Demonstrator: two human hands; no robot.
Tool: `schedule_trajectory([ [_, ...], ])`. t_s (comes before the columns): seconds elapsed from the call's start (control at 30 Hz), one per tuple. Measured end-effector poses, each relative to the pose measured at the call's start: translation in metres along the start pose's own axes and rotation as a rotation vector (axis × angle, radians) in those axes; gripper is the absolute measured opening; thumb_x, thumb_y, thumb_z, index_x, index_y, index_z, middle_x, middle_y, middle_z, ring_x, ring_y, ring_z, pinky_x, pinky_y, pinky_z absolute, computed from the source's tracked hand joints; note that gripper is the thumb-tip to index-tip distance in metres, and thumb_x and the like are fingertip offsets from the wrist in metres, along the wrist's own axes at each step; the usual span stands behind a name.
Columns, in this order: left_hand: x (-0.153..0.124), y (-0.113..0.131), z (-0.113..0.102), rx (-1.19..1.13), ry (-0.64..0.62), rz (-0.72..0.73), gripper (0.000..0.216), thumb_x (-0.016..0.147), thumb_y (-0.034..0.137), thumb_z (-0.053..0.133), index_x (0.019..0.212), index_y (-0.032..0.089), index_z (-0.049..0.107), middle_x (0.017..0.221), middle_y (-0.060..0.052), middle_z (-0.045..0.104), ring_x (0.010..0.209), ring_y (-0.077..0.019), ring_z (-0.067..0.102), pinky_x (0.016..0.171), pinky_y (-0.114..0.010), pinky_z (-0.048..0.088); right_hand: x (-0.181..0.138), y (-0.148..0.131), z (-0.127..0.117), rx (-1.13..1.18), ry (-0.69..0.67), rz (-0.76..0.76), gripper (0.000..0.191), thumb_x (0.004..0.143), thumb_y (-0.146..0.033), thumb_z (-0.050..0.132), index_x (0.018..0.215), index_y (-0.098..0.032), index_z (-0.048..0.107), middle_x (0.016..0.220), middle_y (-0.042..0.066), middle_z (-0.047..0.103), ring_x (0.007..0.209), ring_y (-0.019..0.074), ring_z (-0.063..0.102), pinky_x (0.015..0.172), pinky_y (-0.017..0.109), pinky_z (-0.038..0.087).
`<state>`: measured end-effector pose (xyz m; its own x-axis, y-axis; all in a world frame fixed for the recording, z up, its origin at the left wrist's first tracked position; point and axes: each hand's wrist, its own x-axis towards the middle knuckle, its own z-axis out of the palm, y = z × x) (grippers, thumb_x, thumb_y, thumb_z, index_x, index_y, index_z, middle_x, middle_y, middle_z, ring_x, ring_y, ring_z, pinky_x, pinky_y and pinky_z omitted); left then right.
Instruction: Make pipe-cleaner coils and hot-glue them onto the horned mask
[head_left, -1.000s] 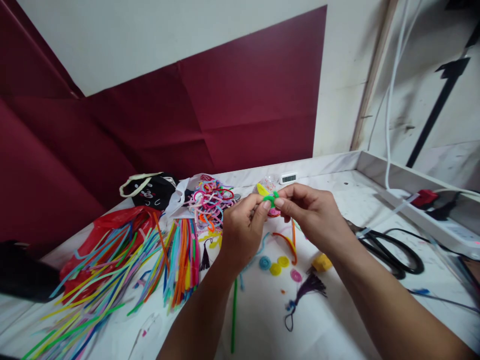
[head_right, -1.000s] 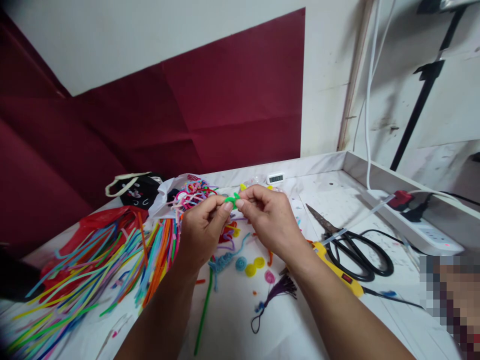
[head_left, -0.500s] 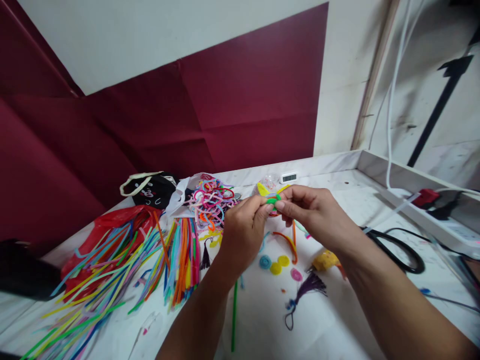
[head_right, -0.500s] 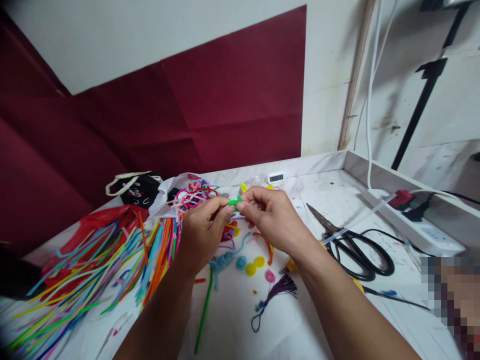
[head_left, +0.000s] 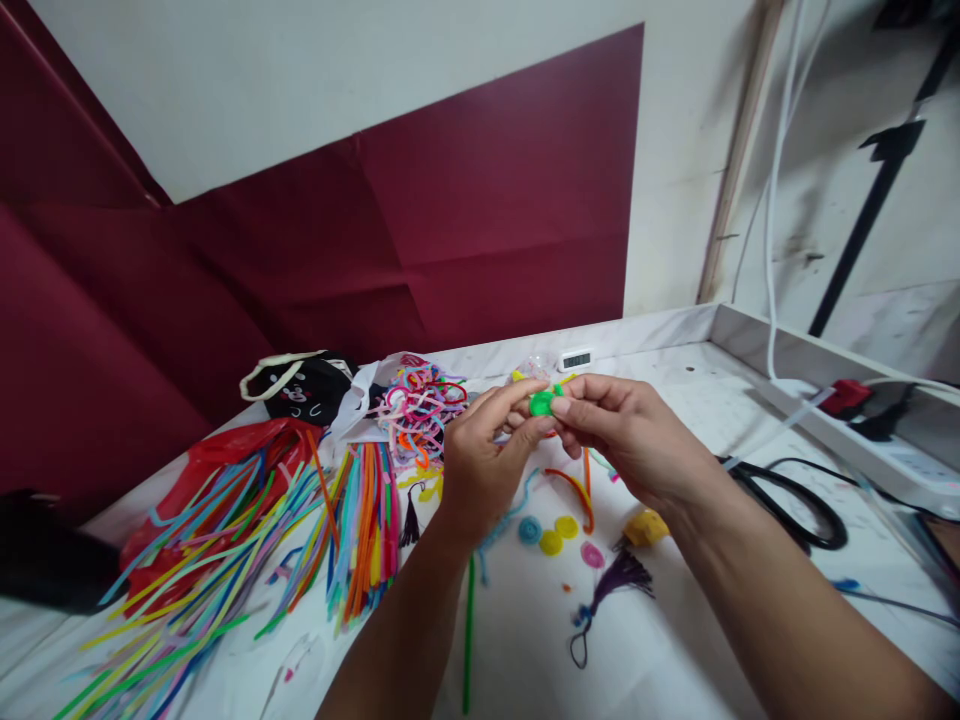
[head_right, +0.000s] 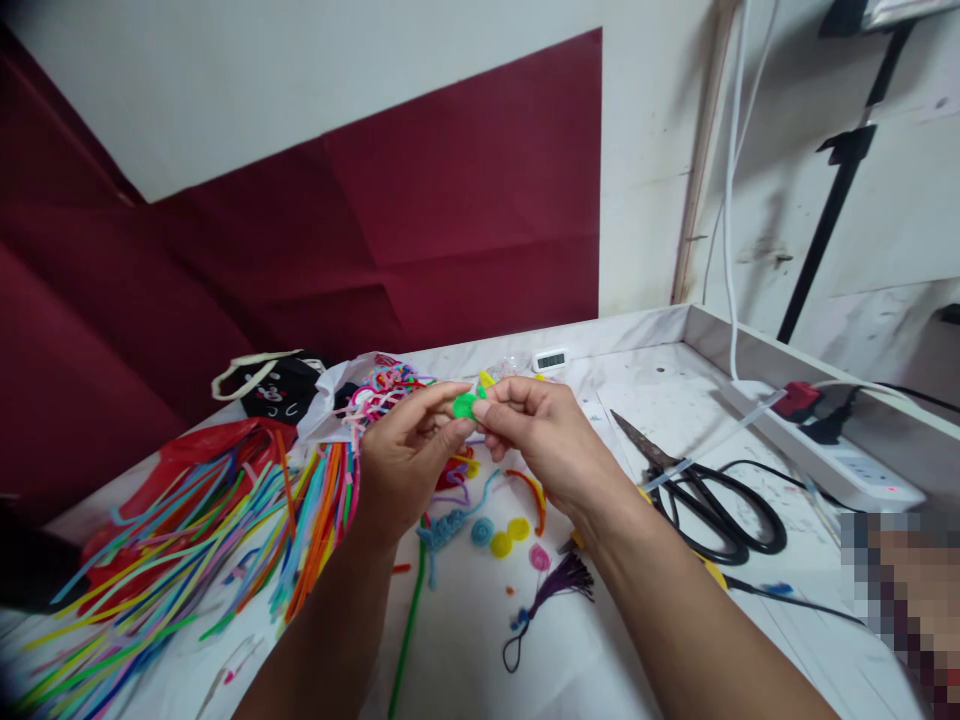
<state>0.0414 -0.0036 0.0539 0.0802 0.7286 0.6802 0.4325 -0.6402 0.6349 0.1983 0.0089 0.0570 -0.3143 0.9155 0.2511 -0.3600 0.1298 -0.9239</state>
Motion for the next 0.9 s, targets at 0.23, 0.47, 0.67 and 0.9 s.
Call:
schedule_trajectory([
  [0.23, 0.004, 0.003, -0.007, 0.127, -0.052, 0.173, 0.022, 0.085, 0.025, 0.068, 0.106, 0.020, 0.072, 0.086, -0.002, 0.070, 0.072, -0.0111, 0.060, 0.070, -0.022, 0.051, -0.002, -0.001, -0.004, -0.043, -0.012, 0.017, 0.031, 0.071, -0.039, 0.079, 0.067, -0.015, 0.060, 0.061, -0.001, 0.057, 0.054, 0.0093, 0.048, 0.054, 0.025, 0.035],
  [0.47, 0.001, 0.002, -0.003, -0.054, -0.018, -0.017, 0.022, 0.080, 0.027, 0.072, 0.100, 0.019, 0.073, 0.082, -0.002, 0.070, 0.065, -0.0115, 0.063, 0.060, -0.022, 0.053, -0.001, -0.001, -0.002, -0.052, 0.007, 0.041, 0.035, 0.067, -0.043, 0.081, 0.065, -0.015, 0.059, 0.060, -0.001, 0.056, 0.053, 0.0096, 0.048, 0.052, 0.025, 0.035],
  [0.67, -0.003, 0.008, 0.009, -0.223, -0.018, -0.251, 0.019, 0.086, 0.033, 0.062, 0.078, 0.016, 0.063, 0.054, 0.003, 0.059, 0.048, -0.0087, 0.056, 0.048, -0.019, 0.045, 0.000, 0.000, 0.007, 0.031, 0.129, -0.029, 0.033, 0.063, -0.040, 0.084, 0.066, -0.015, 0.062, 0.057, -0.001, 0.058, 0.051, 0.0088, 0.047, 0.052, 0.024, 0.036],
  [0.9, -0.005, 0.010, 0.007, -0.030, -0.029, -0.173, 0.030, 0.093, 0.035, 0.052, 0.068, 0.018, 0.058, 0.049, 0.005, 0.051, 0.045, -0.0083, 0.048, 0.051, -0.021, 0.040, 0.000, 0.003, 0.004, -0.093, 0.159, -0.074, 0.029, 0.066, -0.038, 0.082, 0.070, -0.015, 0.065, 0.058, -0.002, 0.057, 0.053, 0.0090, 0.047, 0.051, 0.024, 0.035],
])
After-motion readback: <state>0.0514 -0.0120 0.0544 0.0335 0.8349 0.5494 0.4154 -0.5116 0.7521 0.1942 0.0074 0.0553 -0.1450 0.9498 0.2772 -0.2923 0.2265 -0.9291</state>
